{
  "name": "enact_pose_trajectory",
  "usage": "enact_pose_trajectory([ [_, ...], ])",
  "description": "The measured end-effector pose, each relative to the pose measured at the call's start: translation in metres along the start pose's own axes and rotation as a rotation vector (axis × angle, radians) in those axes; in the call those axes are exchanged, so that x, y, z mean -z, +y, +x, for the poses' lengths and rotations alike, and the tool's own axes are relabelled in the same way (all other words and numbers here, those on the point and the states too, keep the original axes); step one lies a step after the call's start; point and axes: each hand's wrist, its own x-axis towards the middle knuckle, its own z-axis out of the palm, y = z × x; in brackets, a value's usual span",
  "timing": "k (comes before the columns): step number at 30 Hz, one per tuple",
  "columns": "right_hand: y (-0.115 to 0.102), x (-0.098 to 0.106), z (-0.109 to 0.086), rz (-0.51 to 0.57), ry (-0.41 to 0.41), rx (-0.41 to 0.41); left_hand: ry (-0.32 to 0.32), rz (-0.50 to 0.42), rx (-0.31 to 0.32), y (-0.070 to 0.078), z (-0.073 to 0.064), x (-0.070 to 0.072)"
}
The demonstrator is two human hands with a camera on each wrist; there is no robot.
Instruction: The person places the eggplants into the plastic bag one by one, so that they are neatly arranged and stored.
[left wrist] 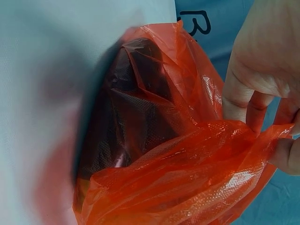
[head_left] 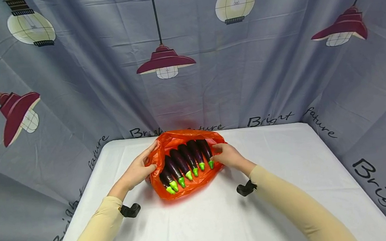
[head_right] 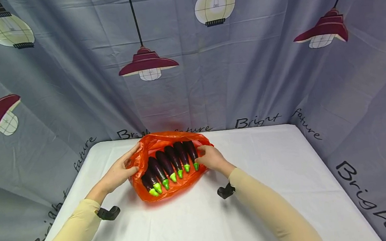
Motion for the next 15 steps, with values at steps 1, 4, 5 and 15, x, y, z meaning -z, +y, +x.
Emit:
enact_pose_trajectory([
  [1,0.0,0.001,-0.001,0.003,-0.004,0.01,-0.001,0.0,-0.002,-0.001,0.0,0.0],
  [4,0.001,0.006,-0.003,0.02,-0.015,0.021,0.0,0.008,-0.007,-0.002,0.0,-0.001],
  [5,0.001,0.007,-0.005,0.022,-0.016,0.021,0.002,0.015,-0.008,-0.002,-0.001,-0.001],
  [15,0.008,0.023,-0.016,0.053,-0.027,0.017,0.023,0.049,-0.013,-0.002,-0.002,-0.002],
])
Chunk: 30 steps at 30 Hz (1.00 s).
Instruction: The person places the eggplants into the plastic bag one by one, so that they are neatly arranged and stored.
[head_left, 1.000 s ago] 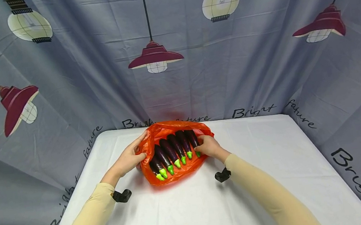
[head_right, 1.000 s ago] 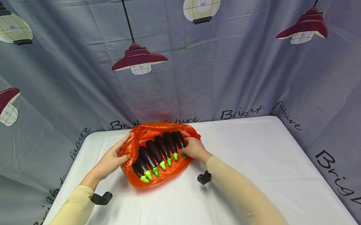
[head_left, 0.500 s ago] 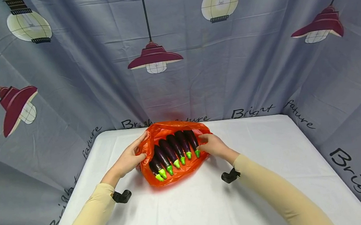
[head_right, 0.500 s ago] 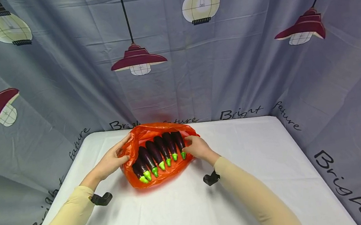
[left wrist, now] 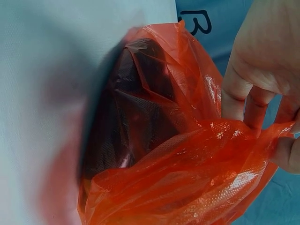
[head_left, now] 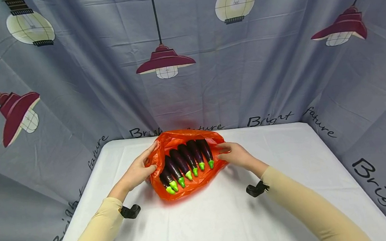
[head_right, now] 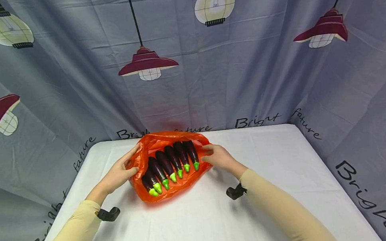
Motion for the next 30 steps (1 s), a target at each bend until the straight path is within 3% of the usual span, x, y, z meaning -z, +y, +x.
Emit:
enact_pose_trajectory([
  [14,0.009,0.021,-0.014,0.087,0.005,-0.001,0.013,-0.014,-0.02,0.0,0.0,-0.002],
  [23,0.009,0.027,-0.023,0.058,0.013,0.01,0.021,0.025,-0.021,-0.002,-0.001,-0.003],
  [30,0.007,0.03,-0.033,-0.032,0.042,0.088,0.015,0.001,-0.018,-0.002,-0.001,-0.003],
])
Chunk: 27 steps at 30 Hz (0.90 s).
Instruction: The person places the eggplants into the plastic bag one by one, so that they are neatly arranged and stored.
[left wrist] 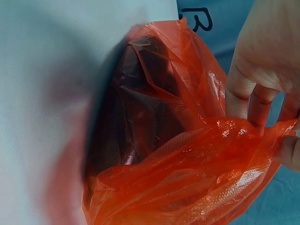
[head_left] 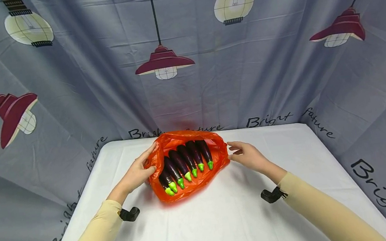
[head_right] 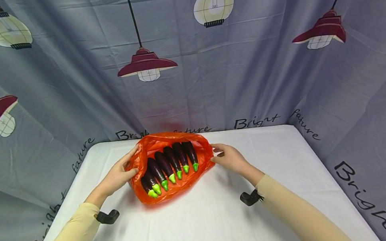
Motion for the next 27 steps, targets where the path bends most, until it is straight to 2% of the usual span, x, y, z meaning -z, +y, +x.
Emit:
enact_pose_trajectory([
  [8,-0.001,0.002,-0.011,-0.097,0.02,0.066,0.004,0.001,-0.022,-0.002,0.001,0.0],
  [12,0.003,0.003,-0.015,-0.217,0.052,0.102,0.004,-0.026,-0.025,-0.002,-0.001,0.002],
  [16,0.006,0.006,-0.02,-0.343,0.094,0.135,0.029,-0.02,-0.001,-0.003,-0.007,0.004],
  [19,0.009,0.008,-0.023,-0.389,0.11,0.152,0.053,-0.019,0.009,-0.003,-0.013,0.008],
  [22,0.012,0.011,-0.027,-0.426,0.125,0.152,0.074,-0.022,-0.009,-0.004,-0.018,0.012],
  [27,0.019,0.018,-0.032,-0.518,0.155,0.188,0.117,0.028,-0.031,-0.004,-0.026,0.02],
])
